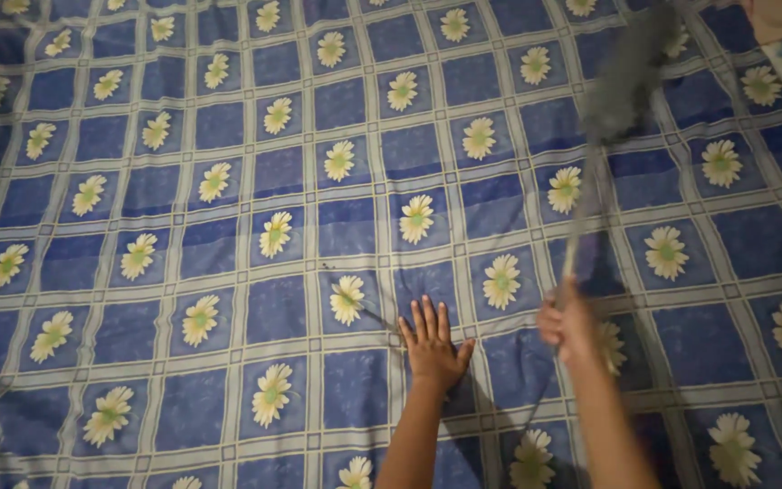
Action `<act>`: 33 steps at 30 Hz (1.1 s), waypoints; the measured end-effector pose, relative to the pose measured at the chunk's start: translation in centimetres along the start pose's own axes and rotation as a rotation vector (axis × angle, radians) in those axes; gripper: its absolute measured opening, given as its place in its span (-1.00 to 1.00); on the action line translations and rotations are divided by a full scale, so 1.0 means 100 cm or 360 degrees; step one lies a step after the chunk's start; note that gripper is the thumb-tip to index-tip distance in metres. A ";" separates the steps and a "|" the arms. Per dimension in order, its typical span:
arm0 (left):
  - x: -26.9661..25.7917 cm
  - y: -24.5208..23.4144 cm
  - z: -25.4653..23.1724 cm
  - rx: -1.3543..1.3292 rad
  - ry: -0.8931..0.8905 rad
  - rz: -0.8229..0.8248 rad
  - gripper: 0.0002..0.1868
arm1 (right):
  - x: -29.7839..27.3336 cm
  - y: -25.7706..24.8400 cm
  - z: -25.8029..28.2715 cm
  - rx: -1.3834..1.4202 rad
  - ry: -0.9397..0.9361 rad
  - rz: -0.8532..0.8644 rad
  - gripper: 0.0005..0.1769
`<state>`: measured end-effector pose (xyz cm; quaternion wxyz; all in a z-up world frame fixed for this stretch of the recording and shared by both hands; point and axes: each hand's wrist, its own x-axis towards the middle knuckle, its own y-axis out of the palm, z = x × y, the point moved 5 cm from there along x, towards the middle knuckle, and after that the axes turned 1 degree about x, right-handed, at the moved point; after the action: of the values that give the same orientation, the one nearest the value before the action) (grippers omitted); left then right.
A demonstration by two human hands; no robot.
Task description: Dusting a bed surface and nearby items with a handheld duster.
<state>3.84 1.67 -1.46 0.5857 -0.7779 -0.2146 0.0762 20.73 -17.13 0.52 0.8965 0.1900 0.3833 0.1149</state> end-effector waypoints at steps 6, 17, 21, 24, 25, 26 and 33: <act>0.004 0.003 0.003 0.0038 -0.0041 0.0132 0.05 | -0.053 0.059 -0.071 -0.0449 0.0154 0.0212 -0.49; 0.000 0.002 0.003 0.0084 0.0047 0.0000 0.01 | -0.066 -0.025 -0.076 -0.0472 0.0236 -0.0191 -0.51; 0.000 0.004 0.004 0.0045 0.0005 0.0045 0.01 | -0.023 -0.088 -0.053 -0.0221 0.0096 -0.0305 -0.52; 0.004 0.007 0.005 0.0073 0.0031 -0.0006 0.03 | -0.011 -0.082 -0.029 0.0188 -0.0044 -0.0159 -0.46; 0.002 0.007 0.005 0.0091 0.0038 -0.0032 0.01 | -0.019 -0.073 -0.026 0.0172 -0.0066 -0.0176 -0.47; -0.001 0.007 0.004 0.0108 0.0045 -0.0058 0.00 | -0.028 -0.065 -0.022 0.0156 -0.0088 -0.0192 -0.48; 0.003 0.010 0.005 0.0124 0.0067 -0.0114 0.03 | -0.037 0.027 -0.094 -0.0504 0.0124 -0.0061 -0.49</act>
<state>4.12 2.02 -2.52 0.6223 -0.7477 -0.2267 0.0471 11.17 -13.60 -1.89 0.9018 0.0343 0.3984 0.1641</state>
